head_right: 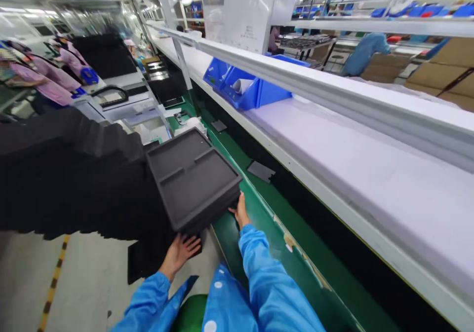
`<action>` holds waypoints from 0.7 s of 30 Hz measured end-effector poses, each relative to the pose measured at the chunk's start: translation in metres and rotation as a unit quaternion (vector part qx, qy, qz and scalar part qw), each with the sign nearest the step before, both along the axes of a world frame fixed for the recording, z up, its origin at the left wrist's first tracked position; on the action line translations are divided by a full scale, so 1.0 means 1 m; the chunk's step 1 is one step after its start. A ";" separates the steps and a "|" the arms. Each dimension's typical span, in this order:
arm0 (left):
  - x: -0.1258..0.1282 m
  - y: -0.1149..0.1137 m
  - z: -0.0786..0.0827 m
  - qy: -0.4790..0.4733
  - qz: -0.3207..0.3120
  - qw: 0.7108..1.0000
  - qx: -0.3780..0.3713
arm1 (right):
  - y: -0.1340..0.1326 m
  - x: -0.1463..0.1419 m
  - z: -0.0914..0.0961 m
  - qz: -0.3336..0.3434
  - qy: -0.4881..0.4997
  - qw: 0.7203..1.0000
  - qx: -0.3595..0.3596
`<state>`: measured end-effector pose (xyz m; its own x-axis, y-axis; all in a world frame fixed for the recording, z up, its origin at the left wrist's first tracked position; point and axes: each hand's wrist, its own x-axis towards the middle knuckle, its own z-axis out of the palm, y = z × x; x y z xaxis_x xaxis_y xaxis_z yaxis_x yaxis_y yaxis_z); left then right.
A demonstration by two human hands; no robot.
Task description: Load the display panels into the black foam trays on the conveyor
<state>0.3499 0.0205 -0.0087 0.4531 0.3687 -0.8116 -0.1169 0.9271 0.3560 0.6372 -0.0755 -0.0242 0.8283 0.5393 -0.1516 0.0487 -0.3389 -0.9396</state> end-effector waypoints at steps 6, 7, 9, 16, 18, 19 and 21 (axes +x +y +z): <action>-0.014 -0.004 -0.030 0.096 0.028 0.991 0.084 | -0.015 0.044 -0.006 0.002 0.009 0.992 -0.124; -0.020 -0.014 -0.035 0.110 0.001 0.990 0.084 | -0.019 0.067 -0.005 -0.006 -0.024 0.987 -0.162; -0.029 -0.035 -0.042 0.131 -0.064 0.988 0.059 | -0.025 0.123 -0.003 -0.005 -0.103 0.957 -0.272; 0.005 -0.072 -0.040 0.089 -0.213 0.973 0.020 | -0.018 0.247 -0.010 0.125 -0.164 0.825 -0.527; 0.022 -0.067 -0.024 0.087 -0.209 0.973 0.052 | -0.015 0.246 -0.006 0.115 -0.165 0.833 -0.516; 0.029 -0.064 -0.014 0.085 -0.208 0.972 0.071 | -0.016 0.244 -0.001 0.110 -0.166 0.838 -0.509; 0.042 -0.058 0.004 0.072 -0.221 0.967 0.104 | -0.020 0.240 0.015 0.095 -0.168 0.853 -0.485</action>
<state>0.3923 -0.0378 -0.0049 0.4919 0.3277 -0.8066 0.3386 0.7815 0.5240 0.8771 -0.0958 -0.0091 0.8244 0.4254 -0.3733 0.4013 -0.9045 -0.1445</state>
